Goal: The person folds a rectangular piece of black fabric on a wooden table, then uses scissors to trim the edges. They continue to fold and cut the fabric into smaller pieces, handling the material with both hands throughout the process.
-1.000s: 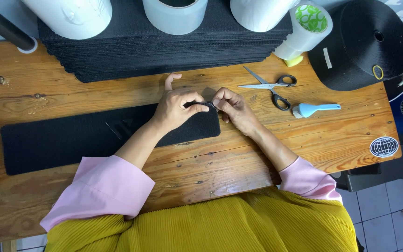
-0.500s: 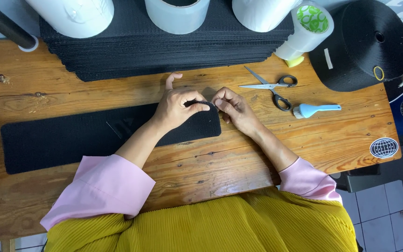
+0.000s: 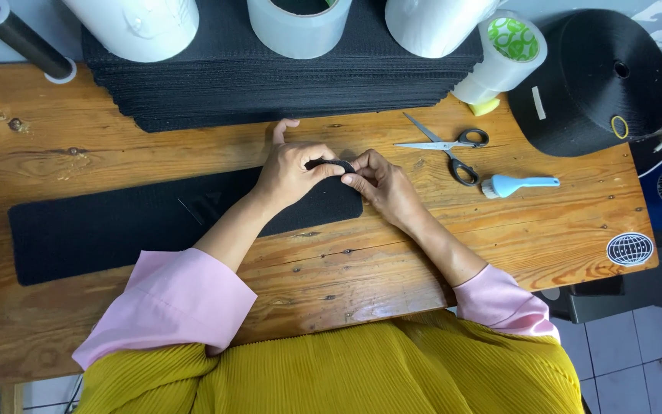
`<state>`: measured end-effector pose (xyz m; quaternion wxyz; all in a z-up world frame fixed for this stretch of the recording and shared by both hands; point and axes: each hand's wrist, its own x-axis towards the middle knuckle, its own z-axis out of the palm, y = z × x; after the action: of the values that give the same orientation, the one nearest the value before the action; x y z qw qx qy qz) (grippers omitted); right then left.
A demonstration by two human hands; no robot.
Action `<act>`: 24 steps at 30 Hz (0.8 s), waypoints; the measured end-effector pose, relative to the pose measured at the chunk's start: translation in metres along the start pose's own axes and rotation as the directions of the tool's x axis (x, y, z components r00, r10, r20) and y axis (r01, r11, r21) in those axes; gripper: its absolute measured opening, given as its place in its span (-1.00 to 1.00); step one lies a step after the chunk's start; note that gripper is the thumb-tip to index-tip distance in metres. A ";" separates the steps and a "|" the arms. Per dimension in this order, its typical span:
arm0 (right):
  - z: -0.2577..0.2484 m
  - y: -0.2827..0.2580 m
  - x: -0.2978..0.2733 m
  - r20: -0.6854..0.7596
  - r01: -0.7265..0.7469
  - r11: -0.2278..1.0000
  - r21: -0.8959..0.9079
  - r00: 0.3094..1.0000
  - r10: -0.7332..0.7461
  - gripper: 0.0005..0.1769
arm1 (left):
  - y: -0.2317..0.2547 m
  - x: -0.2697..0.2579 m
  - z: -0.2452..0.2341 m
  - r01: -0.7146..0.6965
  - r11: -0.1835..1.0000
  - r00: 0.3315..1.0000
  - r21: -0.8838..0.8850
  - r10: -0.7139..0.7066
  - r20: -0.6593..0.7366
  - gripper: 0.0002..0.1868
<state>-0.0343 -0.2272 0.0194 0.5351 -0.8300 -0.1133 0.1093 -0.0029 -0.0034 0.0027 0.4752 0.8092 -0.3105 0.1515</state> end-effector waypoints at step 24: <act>-0.049 0.041 0.018 -0.160 0.032 0.973 -0.228 0.985 -0.069 -0.83 | 0.006 0.017 -0.053 0.425 0.873 0.805 0.238 -0.485 0.341 -0.59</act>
<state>0.0009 -0.2800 0.0008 0.4482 -0.8881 -0.1010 0.0123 0.0087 0.0345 0.0425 0.3638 0.9069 -0.1829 -0.1083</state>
